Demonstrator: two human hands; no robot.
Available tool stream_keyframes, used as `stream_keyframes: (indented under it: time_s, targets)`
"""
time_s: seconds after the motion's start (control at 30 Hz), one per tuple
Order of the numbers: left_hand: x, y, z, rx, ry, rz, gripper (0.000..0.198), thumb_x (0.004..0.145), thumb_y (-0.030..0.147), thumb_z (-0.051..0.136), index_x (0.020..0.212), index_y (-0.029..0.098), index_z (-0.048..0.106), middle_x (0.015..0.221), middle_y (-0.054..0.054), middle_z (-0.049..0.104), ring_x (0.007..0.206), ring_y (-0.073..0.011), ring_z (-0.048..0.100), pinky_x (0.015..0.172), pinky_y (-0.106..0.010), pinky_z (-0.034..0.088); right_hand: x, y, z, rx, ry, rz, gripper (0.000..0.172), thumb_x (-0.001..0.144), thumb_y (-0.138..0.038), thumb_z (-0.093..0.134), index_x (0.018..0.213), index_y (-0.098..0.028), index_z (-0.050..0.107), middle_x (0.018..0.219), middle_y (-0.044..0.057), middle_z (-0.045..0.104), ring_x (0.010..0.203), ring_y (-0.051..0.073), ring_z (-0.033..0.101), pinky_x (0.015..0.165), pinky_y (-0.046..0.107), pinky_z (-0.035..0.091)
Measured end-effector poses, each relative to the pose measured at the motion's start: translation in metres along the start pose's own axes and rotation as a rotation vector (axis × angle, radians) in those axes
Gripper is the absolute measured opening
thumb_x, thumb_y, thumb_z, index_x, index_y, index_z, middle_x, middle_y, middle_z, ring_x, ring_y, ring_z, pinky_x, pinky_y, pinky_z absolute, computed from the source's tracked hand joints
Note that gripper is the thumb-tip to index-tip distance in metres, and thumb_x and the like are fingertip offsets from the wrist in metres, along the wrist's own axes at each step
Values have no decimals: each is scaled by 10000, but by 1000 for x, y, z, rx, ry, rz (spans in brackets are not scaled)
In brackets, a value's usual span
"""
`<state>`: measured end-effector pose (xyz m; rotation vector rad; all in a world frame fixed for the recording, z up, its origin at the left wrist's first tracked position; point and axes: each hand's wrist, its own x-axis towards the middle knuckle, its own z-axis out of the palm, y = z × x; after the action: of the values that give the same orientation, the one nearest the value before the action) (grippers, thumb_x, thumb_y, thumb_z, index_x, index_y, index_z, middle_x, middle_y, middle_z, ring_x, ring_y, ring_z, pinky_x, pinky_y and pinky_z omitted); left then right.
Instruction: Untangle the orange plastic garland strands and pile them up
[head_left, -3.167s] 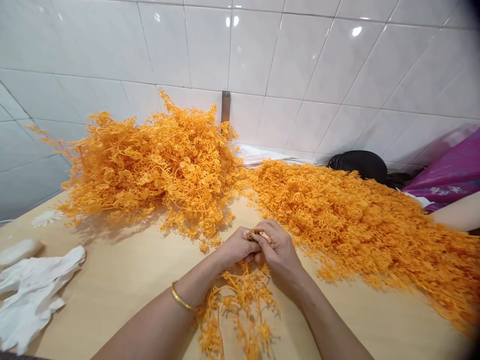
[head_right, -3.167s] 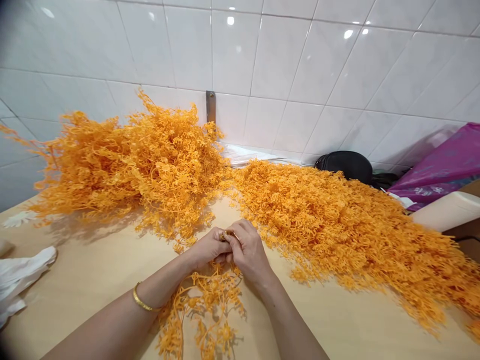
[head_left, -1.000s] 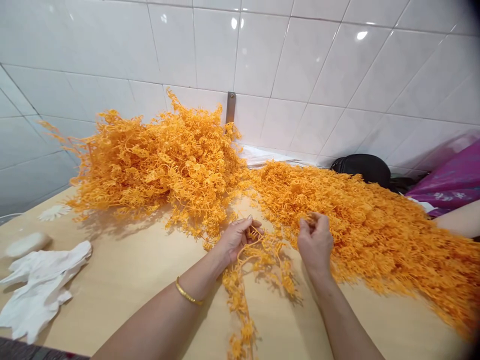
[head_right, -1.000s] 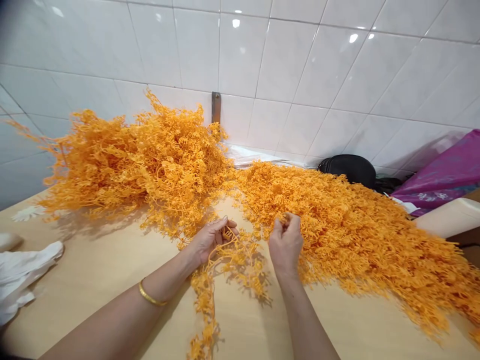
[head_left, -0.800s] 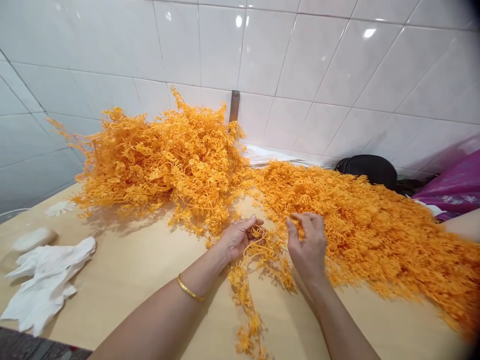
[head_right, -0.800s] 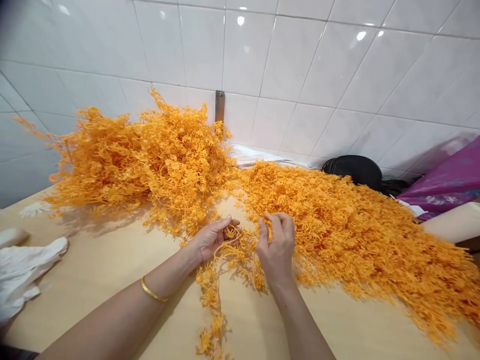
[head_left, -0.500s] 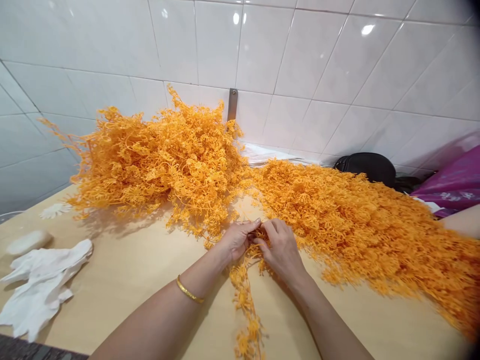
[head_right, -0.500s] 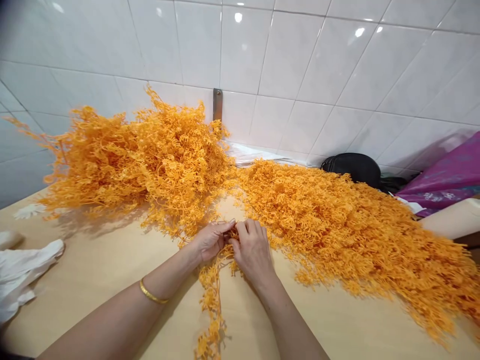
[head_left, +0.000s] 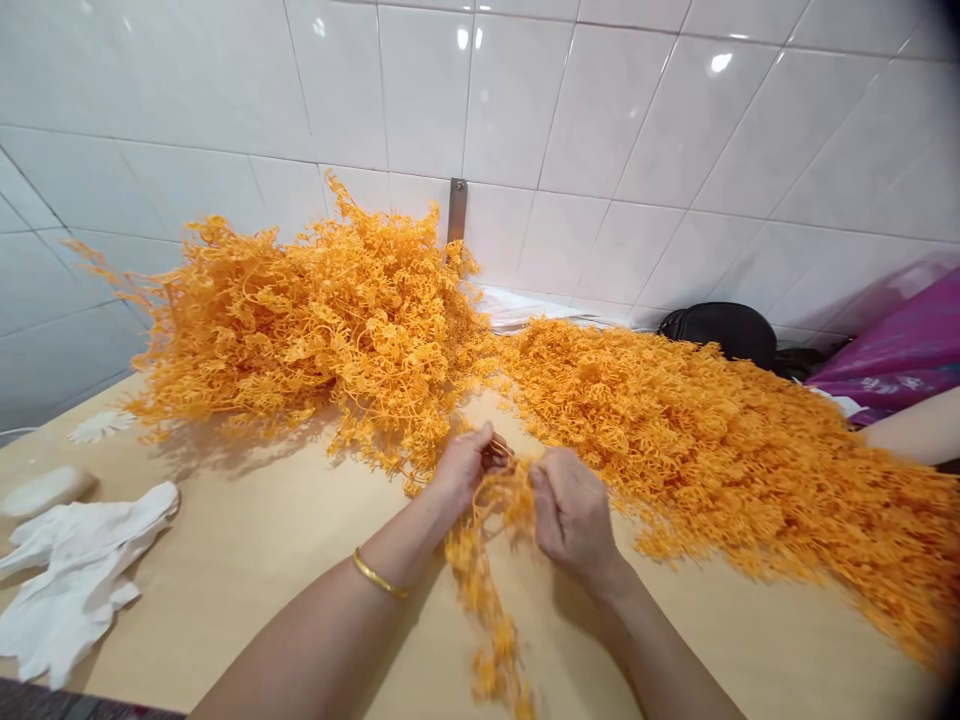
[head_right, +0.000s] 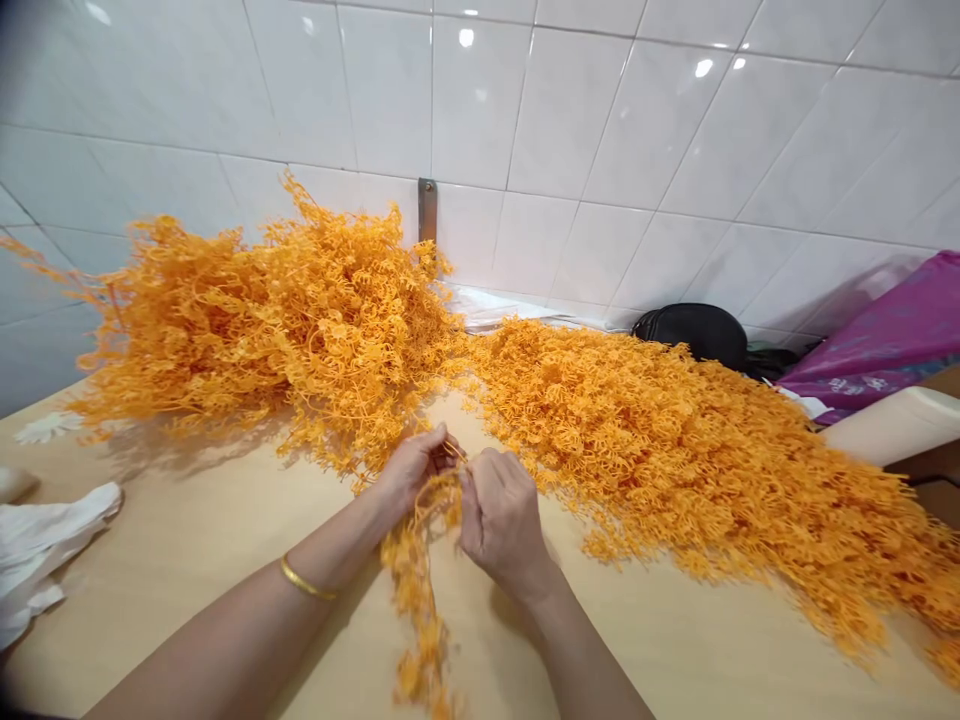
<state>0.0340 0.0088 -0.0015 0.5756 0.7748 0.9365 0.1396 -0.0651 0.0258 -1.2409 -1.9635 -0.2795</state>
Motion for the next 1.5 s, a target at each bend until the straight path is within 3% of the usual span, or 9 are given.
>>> stream_keyframes:
  time_s: [0.13, 0.27, 0.5, 0.73, 1.03, 1.13, 1.23, 1.37, 1.5]
  targets:
    - [-1, 6, -5, 8, -54, -52, 278, 789, 295, 440, 593, 112, 516, 507, -33, 562, 419, -105, 524, 475, -248, 452, 3, 7, -16, -93, 304, 231, 112, 793, -149, 375, 754, -184, 474, 685, 43, 449, 655, 164, 441, 616, 291, 351]
    - [-4, 7, -10, -15, -103, -55, 259, 804, 278, 418, 617, 120, 504, 563, -36, 588, 445, -91, 532, 463, -215, 450, 6, 30, -21, -283, 354, 366, 230, 778, -193, 406, 959, -163, 545, 1000, 129, 463, 932, 248, 421, 804, 403, 320]
    - [-4, 7, -11, 34, -192, -62, 226, 780, 318, 458, 645, 139, 485, 594, -42, 603, 448, -85, 520, 423, -189, 427, 2, 36, -14, 366, -35, 616, 288, 815, -372, 375, 770, -182, 586, 656, 32, 543, 657, 170, 512, 594, 286, 405]
    - [-8, 5, -6, 149, -154, 22, 303, 695, 445, 535, 679, 143, 518, 541, 2, 556, 403, -75, 486, 411, -193, 405, 3, 22, -12, 781, -403, 645, 255, 673, -335, 565, 885, -199, 607, 751, 18, 595, 717, 180, 532, 628, 285, 418]
    - [-13, -2, -5, 282, -329, 3, 227, 563, 260, 687, 687, 118, 559, 520, 5, 533, 398, -58, 449, 415, -183, 340, 2, 26, -10, 319, -31, 621, 72, 648, -140, 439, 691, -194, 462, 764, 18, 541, 651, 146, 495, 569, 261, 365]
    - [-13, -2, -6, 316, -379, 23, 181, 630, 282, 632, 707, 130, 573, 470, 28, 491, 338, -23, 328, 373, -165, 249, 0, 31, -8, 494, -70, 798, 145, 675, -174, 416, 815, -203, 445, 824, 24, 550, 545, 121, 511, 501, 251, 379]
    - [-15, 1, -5, 314, -368, 34, 222, 605, 266, 656, 774, 134, 598, 548, 8, 528, 430, -48, 422, 443, -175, 313, -2, 34, -5, 479, -132, 837, 258, 702, -207, 419, 958, -216, 444, 771, 13, 568, 510, 127, 512, 509, 271, 394]
    - [-18, 1, -2, 271, -384, 47, 330, 594, 336, 663, 846, 130, 606, 674, -30, 564, 530, -73, 477, 523, -196, 358, -3, 30, -1, 355, -174, 686, 256, 684, -197, 457, 929, -214, 530, 925, 46, 580, 814, 196, 532, 692, 339, 401]
    - [-15, -3, -4, 342, -340, 75, 277, 580, 299, 681, 790, 136, 603, 639, -5, 545, 487, -50, 434, 484, -179, 327, -2, 26, -1, 562, -206, 710, 370, 669, -217, 514, 1039, -221, 530, 1089, 52, 528, 1020, 207, 453, 853, 370, 347]
